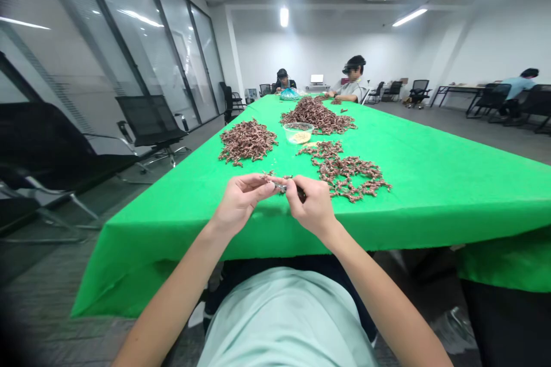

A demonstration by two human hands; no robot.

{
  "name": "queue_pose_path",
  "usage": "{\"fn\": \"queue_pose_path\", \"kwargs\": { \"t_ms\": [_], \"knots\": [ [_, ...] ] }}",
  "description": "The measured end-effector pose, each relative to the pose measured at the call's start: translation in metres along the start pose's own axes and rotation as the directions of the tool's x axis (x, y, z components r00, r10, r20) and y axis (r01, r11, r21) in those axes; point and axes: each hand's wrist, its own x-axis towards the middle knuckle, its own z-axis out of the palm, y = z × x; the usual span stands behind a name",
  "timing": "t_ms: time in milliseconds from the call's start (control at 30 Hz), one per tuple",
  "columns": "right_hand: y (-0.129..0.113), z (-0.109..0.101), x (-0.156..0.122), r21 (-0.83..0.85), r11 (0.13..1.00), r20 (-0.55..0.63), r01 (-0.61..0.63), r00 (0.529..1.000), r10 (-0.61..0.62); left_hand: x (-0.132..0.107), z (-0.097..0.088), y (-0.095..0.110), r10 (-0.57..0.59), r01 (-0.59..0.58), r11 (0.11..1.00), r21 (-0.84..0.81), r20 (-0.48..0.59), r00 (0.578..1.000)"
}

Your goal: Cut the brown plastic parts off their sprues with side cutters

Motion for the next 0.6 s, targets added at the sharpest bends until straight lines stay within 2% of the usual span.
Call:
{"fn": "queue_pose_path", "kwargs": {
  "t_ms": [133,267,367,467,533,600],
  "knots": [
    [-0.001,-0.001,0.0,0.035,0.999,-0.014,-0.04,0.999,0.04,0.001,-0.009,0.004,0.013,-0.01,0.999,0.053,-0.065,0.998],
    [-0.001,-0.001,0.0,0.056,0.997,-0.014,-0.059,0.998,0.06,0.011,-0.034,0.022,0.098,-0.046,0.957,0.286,-0.17,0.981],
    [-0.001,0.0,0.0,0.05,0.997,-0.01,-0.053,0.998,0.054,0.032,-0.062,0.043,0.176,-0.085,0.847,0.525,-0.126,0.976],
    [-0.001,0.0,0.0,0.035,0.998,-0.007,-0.052,0.999,0.053,0.063,-0.095,0.06,0.243,-0.056,0.673,0.737,-0.15,0.958],
    [-0.001,0.0,0.0,0.029,0.998,-0.001,-0.054,0.999,0.054,0.085,-0.117,0.067,0.247,0.01,0.568,0.823,-0.182,0.952],
    [-0.001,0.0,0.001,0.027,0.998,0.008,-0.054,0.999,0.053,0.105,-0.136,0.068,0.202,0.12,0.515,0.849,-0.256,0.945]
  ]
}}
